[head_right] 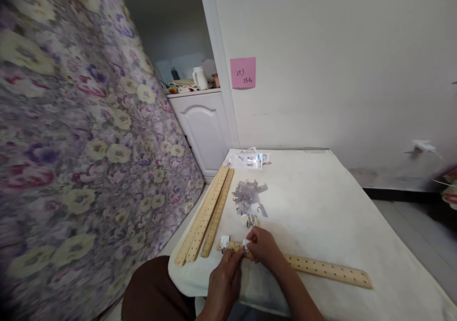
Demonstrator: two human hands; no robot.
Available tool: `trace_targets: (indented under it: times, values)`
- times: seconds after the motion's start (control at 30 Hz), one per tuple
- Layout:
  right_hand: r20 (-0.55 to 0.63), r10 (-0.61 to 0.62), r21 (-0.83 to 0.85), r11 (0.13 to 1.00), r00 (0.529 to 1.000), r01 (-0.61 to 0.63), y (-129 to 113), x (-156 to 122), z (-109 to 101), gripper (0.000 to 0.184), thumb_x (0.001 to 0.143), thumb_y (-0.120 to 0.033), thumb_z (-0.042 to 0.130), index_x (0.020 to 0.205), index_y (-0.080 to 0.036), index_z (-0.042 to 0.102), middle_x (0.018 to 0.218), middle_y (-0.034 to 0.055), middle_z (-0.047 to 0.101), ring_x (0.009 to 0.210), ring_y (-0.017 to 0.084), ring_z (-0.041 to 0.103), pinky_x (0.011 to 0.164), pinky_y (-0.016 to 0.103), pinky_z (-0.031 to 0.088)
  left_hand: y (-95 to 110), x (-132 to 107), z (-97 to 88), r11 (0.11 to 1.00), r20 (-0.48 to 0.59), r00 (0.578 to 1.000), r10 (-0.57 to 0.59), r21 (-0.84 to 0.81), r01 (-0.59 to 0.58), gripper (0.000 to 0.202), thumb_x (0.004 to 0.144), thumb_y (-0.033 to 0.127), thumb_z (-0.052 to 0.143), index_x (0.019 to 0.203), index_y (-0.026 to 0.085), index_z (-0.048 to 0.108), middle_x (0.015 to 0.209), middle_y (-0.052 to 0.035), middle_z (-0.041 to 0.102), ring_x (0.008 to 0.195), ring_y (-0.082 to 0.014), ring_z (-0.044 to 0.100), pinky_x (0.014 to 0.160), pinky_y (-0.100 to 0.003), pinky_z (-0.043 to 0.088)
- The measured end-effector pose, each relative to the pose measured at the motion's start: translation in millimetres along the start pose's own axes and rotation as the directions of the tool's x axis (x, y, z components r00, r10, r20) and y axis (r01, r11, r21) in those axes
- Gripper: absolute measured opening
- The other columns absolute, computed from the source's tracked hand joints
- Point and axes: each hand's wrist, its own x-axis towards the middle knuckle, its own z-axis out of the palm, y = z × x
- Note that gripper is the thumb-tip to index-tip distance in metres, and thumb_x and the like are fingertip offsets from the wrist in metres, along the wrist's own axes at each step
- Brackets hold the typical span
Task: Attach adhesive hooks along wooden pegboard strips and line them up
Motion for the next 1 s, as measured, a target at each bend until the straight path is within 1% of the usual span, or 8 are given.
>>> trace_targets:
  times: [0.13,0.37,0.53,0.7,0.77,0.83,0.93,1.0]
  values:
    - [0.009,0.013,0.044,0.999,1.000,-0.013,3,0,0,0.016,0.060,-0.012,0.051,0.073,-0.020,0.046,0.046,-0.0100,0.050,0.036,0.012,0.054,0.035,0.019,0.037,0,-1,0.3,1.000,-0.024,1.000,0.016,-0.018,-0.017,0.051,0.083,0.008,0.032,0.128,0.025,0.049,0.104,-0.0064,0.058,0.089,-0.0166,0.064,0.073,-0.025,0.051]
    - [0.003,0.031,0.020,0.999,1.000,-0.031,2,2,1,0.015,0.060,-0.012,0.053,0.072,-0.020,0.048,0.050,-0.0091,0.052,0.037,0.011,0.055,0.037,0.020,0.040,1,-1,-1.2,0.999,-0.043,0.999,0.006,-0.039,-0.008,0.052,0.081,0.007,0.035,0.125,0.028,0.051,0.104,-0.0046,0.059,0.088,-0.0149,0.063,0.073,-0.022,0.050]
    - [-0.001,0.035,0.030,0.999,0.999,-0.035,2,1,2,0.015,0.061,-0.012,0.053,0.073,-0.020,0.048,0.052,-0.0091,0.051,0.038,0.011,0.056,0.038,0.019,0.040,-2,-1,2.7,0.998,-0.079,0.997,0.021,-0.054,-0.025,0.051,0.080,0.007,0.035,0.124,0.026,0.052,0.102,-0.0051,0.060,0.086,-0.0152,0.064,0.073,-0.023,0.050]
    - [-0.010,0.066,0.052,0.997,0.998,-0.065,0,-1,-1,0.020,0.062,-0.014,0.054,0.081,-0.019,0.050,0.070,-0.0042,0.060,0.041,0.010,0.058,0.040,0.021,0.042,-7,-2,5.6,0.995,-0.110,0.992,0.056,-0.080,-0.065,0.053,0.080,0.006,0.034,0.125,0.025,0.052,0.104,-0.0064,0.060,0.090,-0.0153,0.063,0.075,-0.023,0.051]
    - [-0.007,0.068,0.060,0.996,0.998,-0.068,-1,-2,-2,0.020,0.063,-0.015,0.055,0.082,-0.019,0.050,0.075,-0.0028,0.061,0.042,0.010,0.059,0.040,0.021,0.043,-9,-2,6.2,0.992,-0.118,0.991,0.060,-0.102,-0.072,0.052,0.080,0.006,0.035,0.125,0.024,0.052,0.106,-0.0070,0.061,0.092,-0.0160,0.063,0.076,-0.024,0.051]
    - [-0.005,0.067,0.064,0.996,0.998,-0.067,-1,-2,-3,0.019,0.064,-0.016,0.055,0.082,-0.019,0.049,0.074,-0.0029,0.060,0.043,0.010,0.059,0.040,0.021,0.043,-10,-3,7.3,0.990,-0.139,0.988,0.063,-0.119,-0.080,0.051,0.080,0.007,0.036,0.126,0.024,0.052,0.110,-0.0079,0.061,0.096,-0.0173,0.063,0.079,-0.026,0.052]
    - [-0.016,0.060,0.077,0.995,0.998,-0.058,1,-3,-4,0.018,0.066,-0.018,0.055,0.082,-0.019,0.047,0.071,-0.0036,0.060,0.043,0.011,0.059,0.040,0.021,0.044,-13,-4,9.7,0.982,-0.182,0.980,0.082,-0.154,-0.111,0.048,0.083,0.009,0.037,0.127,0.023,0.051,0.115,-0.0089,0.062,0.105,-0.0186,0.060,0.086,-0.030,0.051]
    - [-0.024,0.056,0.089,0.995,0.998,-0.054,2,-3,-4,0.018,0.067,-0.020,0.054,0.083,-0.019,0.047,0.073,-0.0028,0.061,0.043,0.011,0.059,0.040,0.023,0.045,-14,-5,10.8,0.973,-0.214,0.972,0.095,-0.188,-0.136,0.044,0.086,0.012,0.036,0.127,0.022,0.051,0.117,-0.0087,0.062,0.109,-0.0182,0.058,0.092,-0.033,0.049]
